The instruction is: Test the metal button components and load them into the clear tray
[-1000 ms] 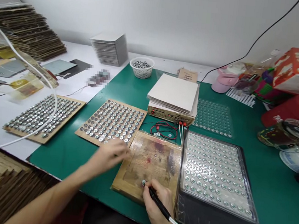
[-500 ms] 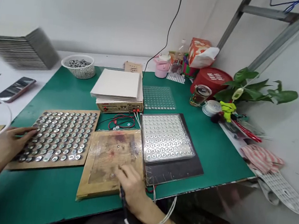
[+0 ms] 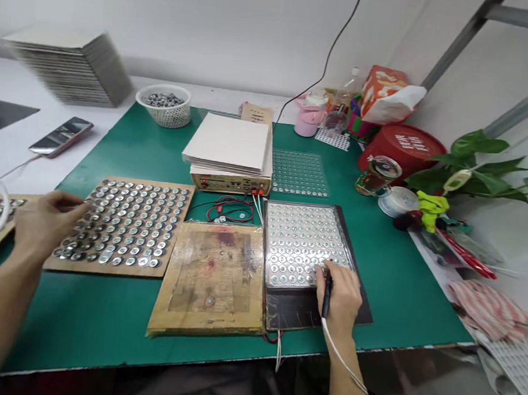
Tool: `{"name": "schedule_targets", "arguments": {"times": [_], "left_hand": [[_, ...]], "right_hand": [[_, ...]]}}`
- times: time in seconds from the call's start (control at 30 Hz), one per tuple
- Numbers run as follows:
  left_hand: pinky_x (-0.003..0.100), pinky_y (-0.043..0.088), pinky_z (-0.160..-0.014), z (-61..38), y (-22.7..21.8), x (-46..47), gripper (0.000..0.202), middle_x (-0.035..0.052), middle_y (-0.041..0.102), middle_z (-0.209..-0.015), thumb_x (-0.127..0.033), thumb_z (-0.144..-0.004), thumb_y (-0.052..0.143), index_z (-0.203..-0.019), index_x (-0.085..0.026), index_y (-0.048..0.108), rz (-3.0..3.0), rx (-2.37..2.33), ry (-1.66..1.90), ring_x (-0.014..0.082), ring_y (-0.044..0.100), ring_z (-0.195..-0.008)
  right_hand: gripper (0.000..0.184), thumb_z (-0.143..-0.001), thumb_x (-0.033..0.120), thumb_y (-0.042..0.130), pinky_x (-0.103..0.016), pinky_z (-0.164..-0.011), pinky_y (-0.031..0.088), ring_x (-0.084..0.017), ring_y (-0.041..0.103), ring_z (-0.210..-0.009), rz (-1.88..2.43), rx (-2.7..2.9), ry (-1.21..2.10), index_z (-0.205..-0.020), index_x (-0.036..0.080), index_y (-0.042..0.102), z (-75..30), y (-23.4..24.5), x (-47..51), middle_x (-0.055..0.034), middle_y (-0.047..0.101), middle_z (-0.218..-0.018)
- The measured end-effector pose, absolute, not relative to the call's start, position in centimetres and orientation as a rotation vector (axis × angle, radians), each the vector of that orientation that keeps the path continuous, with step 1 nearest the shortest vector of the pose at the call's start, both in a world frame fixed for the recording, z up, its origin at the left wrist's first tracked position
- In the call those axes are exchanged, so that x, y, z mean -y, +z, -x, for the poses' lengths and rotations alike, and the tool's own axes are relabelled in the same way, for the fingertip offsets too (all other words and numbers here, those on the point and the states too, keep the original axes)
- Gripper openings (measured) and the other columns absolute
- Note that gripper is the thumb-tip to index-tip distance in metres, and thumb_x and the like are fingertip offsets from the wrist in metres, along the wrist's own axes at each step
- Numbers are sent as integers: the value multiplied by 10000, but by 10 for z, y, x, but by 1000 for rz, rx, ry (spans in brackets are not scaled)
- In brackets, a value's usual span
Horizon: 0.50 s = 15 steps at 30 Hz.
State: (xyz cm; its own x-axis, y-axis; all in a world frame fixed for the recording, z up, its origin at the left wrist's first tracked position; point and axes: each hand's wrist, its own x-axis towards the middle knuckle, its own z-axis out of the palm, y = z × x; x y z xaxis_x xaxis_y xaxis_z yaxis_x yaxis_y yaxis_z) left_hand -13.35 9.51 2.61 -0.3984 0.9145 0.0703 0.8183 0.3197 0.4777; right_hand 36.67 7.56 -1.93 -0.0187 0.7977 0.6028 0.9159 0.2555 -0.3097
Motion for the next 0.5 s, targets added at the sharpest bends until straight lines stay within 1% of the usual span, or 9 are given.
{"name": "schedule_targets", "arguments": {"times": [0.07, 0.1, 0.13, 0.17, 0.2, 0.27, 0.3, 0.37, 0.5], "left_hand": [[316, 462, -684, 90, 22, -74, 304, -34, 644, -743, -505, -798, 512, -860, -218, 594, -1622, -2280, 720, 191, 621, -749], [286, 481, -705, 65, 16, -62, 275, -43, 668, -799, -491, -789, 552, -858, -232, 614, -1679, -2175, 715, 162, 627, -762], [255, 491, -697, 38, 9, -49, 231, -49, 676, -794, -464, -809, 564, -838, -245, 633, -1751, -2010, 679, 139, 626, -744], [246, 492, -680, 12, 0, -36, 199, -32, 675, -777, -408, -858, 546, -812, -240, 643, -1874, -1754, 653, 136, 617, -729], [243, 489, -669, -11, -8, -24, 197, -19, 668, -763, -362, -891, 529, -797, -235, 646, -1982, -1577, 656, 138, 605, -725], [258, 476, -643, -44, -22, -7, 206, 12, 637, -736, -323, -916, 521, -792, -212, 642, -2138, -1509, 719, 158, 570, -720], [263, 468, -631, -53, -27, -2, 197, 21, 623, -733, -315, -918, 524, -806, -203, 641, -2188, -1528, 755, 164, 554, -718], [268, 460, -621, -59, -32, 1, 171, 29, 610, -743, -302, -916, 533, -851, -192, 646, -2229, -1571, 803, 168, 536, -717], [268, 462, -623, -51, -29, -3, 137, 26, 609, -762, -278, -907, 554, -918, -204, 669, -2219, -1536, 817, 164, 530, -733]], "right_hand": [[213, -911, 301, 538, -412, -852, 505, -261, 655, -896, 1525, 1693, -64, -1006, 154, 658, -350, -13, -67, -127, 710, -952], [219, -908, 286, 536, -389, -832, 521, -247, 668, -890, 1497, 1627, 92, -1053, 162, 643, -337, -9, -61, -118, 713, -966], [222, -903, 268, 536, -352, -783, 541, -228, 682, -853, 1458, 1597, 299, -1079, 171, 630, -323, -6, -54, -103, 717, -956], [215, -892, 250, 540, -307, -714, 552, -205, 692, -789, 1403, 1606, 522, -1074, 178, 629, -306, -4, -48, -84, 723, -918], [190, -875, 235, 552, -268, -647, 546, -183, 690, -718, 1340, 1652, 736, -1034, 184, 642, -289, -2, -41, -61, 725, -861], [123, -834, 203, 563, -218, -562, 506, -148, 659, -602, 1235, 1784, 1044, -877, 187, 677, -259, -1, -32, -21, 706, -723], [126, -817, 191, 557, -206, -538, 483, -136, 638, -562, 1215, 1831, 1120, -804, 183, 682, -248, -1, -29, -9, 688, -665], [156, -798, 186, 538, -198, -509, 445, -123, 601, -516, 1239, 1867, 1177, -738, 176, 682, -234, -4, -27, 6, 652, -594], [183, -799, 210, 520, -199, -511, 418, -125, 590, -529, 1313, 1896, 1204, -757, 173, 695, -232, -10, -28, 3, 655, -605]]}}
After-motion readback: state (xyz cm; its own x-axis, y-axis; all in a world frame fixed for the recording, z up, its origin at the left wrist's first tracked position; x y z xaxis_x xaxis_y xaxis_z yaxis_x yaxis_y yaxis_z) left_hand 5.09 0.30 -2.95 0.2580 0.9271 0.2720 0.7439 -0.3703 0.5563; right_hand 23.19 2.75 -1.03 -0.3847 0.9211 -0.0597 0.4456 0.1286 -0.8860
